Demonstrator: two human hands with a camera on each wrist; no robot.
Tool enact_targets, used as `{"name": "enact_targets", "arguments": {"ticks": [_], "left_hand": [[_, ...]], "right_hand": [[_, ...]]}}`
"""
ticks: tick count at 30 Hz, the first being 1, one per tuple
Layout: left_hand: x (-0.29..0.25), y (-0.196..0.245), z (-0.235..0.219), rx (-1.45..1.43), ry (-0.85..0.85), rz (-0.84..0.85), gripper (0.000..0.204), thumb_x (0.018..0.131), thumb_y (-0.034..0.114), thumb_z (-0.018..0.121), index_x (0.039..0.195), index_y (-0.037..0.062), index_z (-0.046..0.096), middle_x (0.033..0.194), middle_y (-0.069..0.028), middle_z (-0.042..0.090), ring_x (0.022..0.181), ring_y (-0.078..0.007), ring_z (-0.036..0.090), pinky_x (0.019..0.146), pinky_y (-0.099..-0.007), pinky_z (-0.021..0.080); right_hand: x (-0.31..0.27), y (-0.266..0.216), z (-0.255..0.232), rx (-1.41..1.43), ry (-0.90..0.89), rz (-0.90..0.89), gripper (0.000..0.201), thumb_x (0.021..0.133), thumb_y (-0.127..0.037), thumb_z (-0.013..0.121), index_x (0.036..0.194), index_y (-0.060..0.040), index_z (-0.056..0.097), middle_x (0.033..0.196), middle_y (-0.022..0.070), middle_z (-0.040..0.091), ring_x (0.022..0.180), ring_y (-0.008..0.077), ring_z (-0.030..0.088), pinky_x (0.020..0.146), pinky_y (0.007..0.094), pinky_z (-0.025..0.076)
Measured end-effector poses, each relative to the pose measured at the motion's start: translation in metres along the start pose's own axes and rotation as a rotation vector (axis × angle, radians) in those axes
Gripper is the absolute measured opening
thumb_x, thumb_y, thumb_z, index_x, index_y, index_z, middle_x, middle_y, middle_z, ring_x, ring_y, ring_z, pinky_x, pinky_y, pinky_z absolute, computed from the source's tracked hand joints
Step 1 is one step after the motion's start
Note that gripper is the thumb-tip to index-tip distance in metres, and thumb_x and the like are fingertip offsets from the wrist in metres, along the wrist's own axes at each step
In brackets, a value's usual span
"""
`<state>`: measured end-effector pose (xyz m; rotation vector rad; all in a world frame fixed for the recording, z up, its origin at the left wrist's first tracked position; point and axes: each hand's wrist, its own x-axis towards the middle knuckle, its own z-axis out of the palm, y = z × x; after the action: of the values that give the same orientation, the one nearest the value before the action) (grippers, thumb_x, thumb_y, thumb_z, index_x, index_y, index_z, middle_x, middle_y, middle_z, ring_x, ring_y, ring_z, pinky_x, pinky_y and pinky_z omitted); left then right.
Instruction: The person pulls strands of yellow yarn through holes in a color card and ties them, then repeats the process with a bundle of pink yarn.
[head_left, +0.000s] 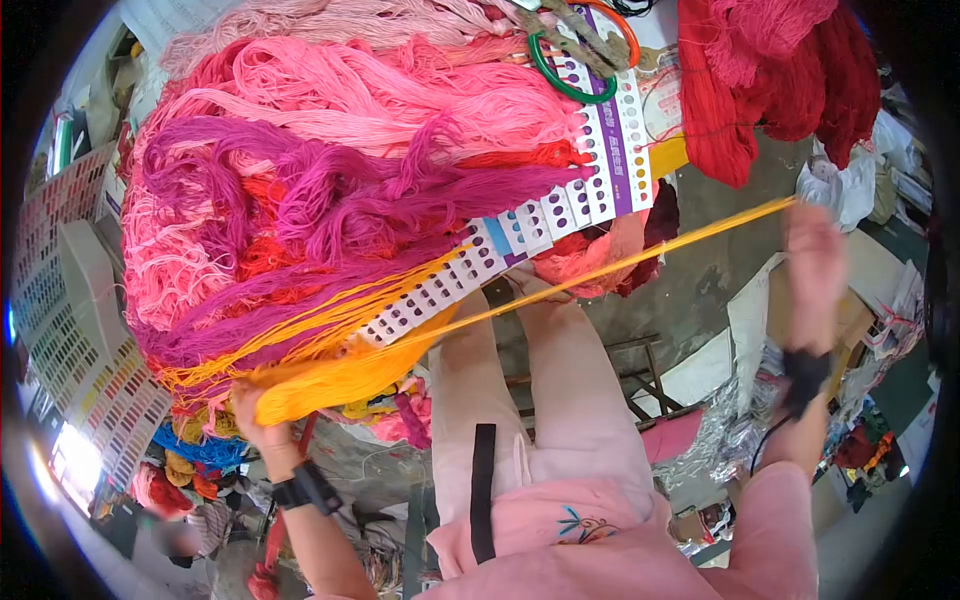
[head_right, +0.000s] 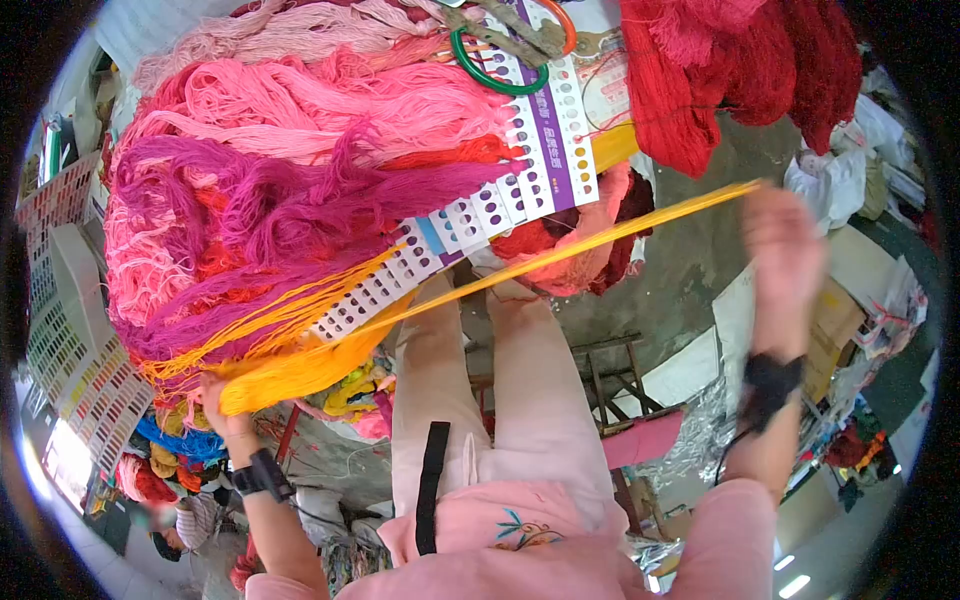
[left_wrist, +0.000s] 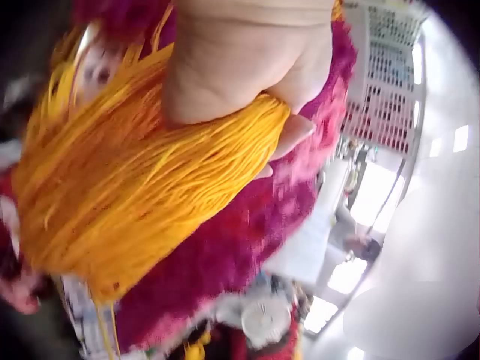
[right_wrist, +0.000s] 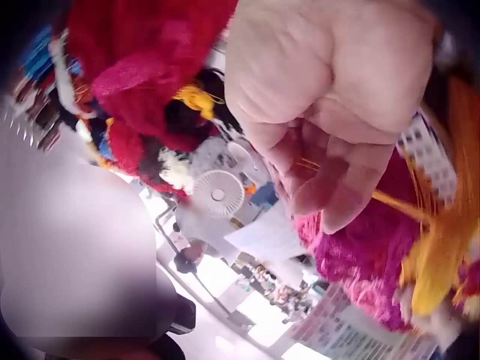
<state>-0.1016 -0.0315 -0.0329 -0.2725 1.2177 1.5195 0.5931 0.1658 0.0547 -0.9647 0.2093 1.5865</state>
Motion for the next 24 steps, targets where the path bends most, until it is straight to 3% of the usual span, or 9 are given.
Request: {"name": "enact_targets", "arguments": {"ticks": [1,3,5,6,7,9,16,19,24], "left_hand": [[-0.008,0.016,0.013,-0.252,-0.184,-0.197,0.027,0.082,0.015,0.039,0.104,0.0027,0.047,0.072,-0.0056,0.05,0.068,-0.0166,0.05,0.062,-0.0216,0.042],[-0.035,-0.011,0.095,-0.071,-0.028,-0.028,0.027,0.085,0.03,0.037,0.095,0.006,0.047,0.044,0.0087,0.034,0.035,-0.0032,0.032,0.058,-0.02,0.041],[-0.03,-0.09,0.166,0.059,-0.087,-0.276,0.02,0.083,0.02,0.04,0.093,0.0054,0.05,0.05,0.0076,0.04,0.037,-0.0026,0.035,0.051,-0.0178,0.038],[-0.041,-0.125,0.196,0.123,-0.129,-0.396,0.017,0.082,0.015,0.042,0.092,0.005,0.051,0.054,0.007,0.043,0.037,-0.0024,0.036,0.048,-0.0167,0.037],[-0.041,-0.128,0.206,0.185,-0.176,-0.511,0.015,0.082,0.01,0.043,0.092,0.0047,0.053,0.057,0.0064,0.046,0.038,-0.0021,0.037,0.044,-0.0156,0.035],[-0.043,-0.185,0.26,0.436,-0.236,-0.524,0.014,0.08,0.008,0.047,0.092,0.0017,0.051,0.067,-0.0024,0.051,0.05,-0.0065,0.045,0.048,-0.019,0.039],[-0.014,-0.272,0.267,0.949,-0.265,-0.406,0.015,0.081,0.014,0.049,0.091,0.0028,0.049,0.072,-0.0034,0.053,0.056,-0.0087,0.049,0.048,-0.0209,0.04],[-0.016,-0.275,0.27,1.02,-0.207,-0.147,0.012,0.081,0.015,0.049,0.086,0.0052,0.051,0.067,-0.0004,0.05,0.05,-0.0066,0.048,0.045,-0.0191,0.038],[-0.017,-0.274,0.266,1.032,-0.147,-0.205,0.009,0.08,0.015,0.051,0.079,0.0056,0.052,0.06,0.0004,0.049,0.048,-0.0068,0.046,0.044,-0.0197,0.037]], "right_hand": [[0.011,-0.065,-0.03,-0.336,0.216,-0.662,0.009,0.075,-0.003,0.042,0.074,0.0051,0.045,0.075,0.0118,0.047,0.074,0.0231,0.048,0.084,0.0371,0.038],[-0.005,-0.115,-0.006,-0.396,-0.616,-0.481,0.014,0.076,-0.005,0.041,0.08,0.0064,0.048,0.085,0.0155,0.051,0.085,0.0253,0.049,0.089,0.0364,0.033],[-0.002,-0.023,0.044,-1.003,0.08,-0.756,0.019,0.076,-0.009,0.042,0.088,0.0031,0.05,0.091,0.015,0.053,0.09,0.0223,0.048,0.088,0.0346,0.034],[0.016,0.032,0.045,-1.035,-0.322,-0.684,0.016,0.075,-0.008,0.046,0.086,-0.0016,0.055,0.083,0.0099,0.055,0.082,0.0157,0.051,0.082,0.0295,0.038],[0.018,0.086,0.063,-1.462,0.0,-0.523,0.01,0.073,-0.006,0.052,0.08,-0.0019,0.057,0.076,0.0051,0.056,0.074,0.0108,0.051,0.072,0.0244,0.04],[0.034,0.158,0.057,-1.386,-0.206,-0.334,0.005,0.069,-0.003,0.057,0.073,-0.0015,0.058,0.073,0.0033,0.056,0.07,0.0096,0.052,0.065,0.0231,0.041],[0.06,0.256,0.019,-1.66,-0.398,-0.943,0.012,0.058,0.001,0.055,0.066,-0.0064,0.051,0.067,0.0062,0.048,0.064,0.0262,0.046,0.059,0.0347,0.034],[0.066,0.245,0.011,-1.714,-0.373,-0.944,0.014,0.057,0.001,0.055,0.068,-0.0071,0.05,0.068,0.0058,0.047,0.065,0.0249,0.045,0.06,0.0343,0.032],[0.061,0.242,0.017,-1.684,-0.461,-0.977,0.015,0.056,-0.001,0.056,0.069,-0.0072,0.05,0.07,0.0053,0.047,0.066,0.0243,0.045,0.06,0.0345,0.033]]}}
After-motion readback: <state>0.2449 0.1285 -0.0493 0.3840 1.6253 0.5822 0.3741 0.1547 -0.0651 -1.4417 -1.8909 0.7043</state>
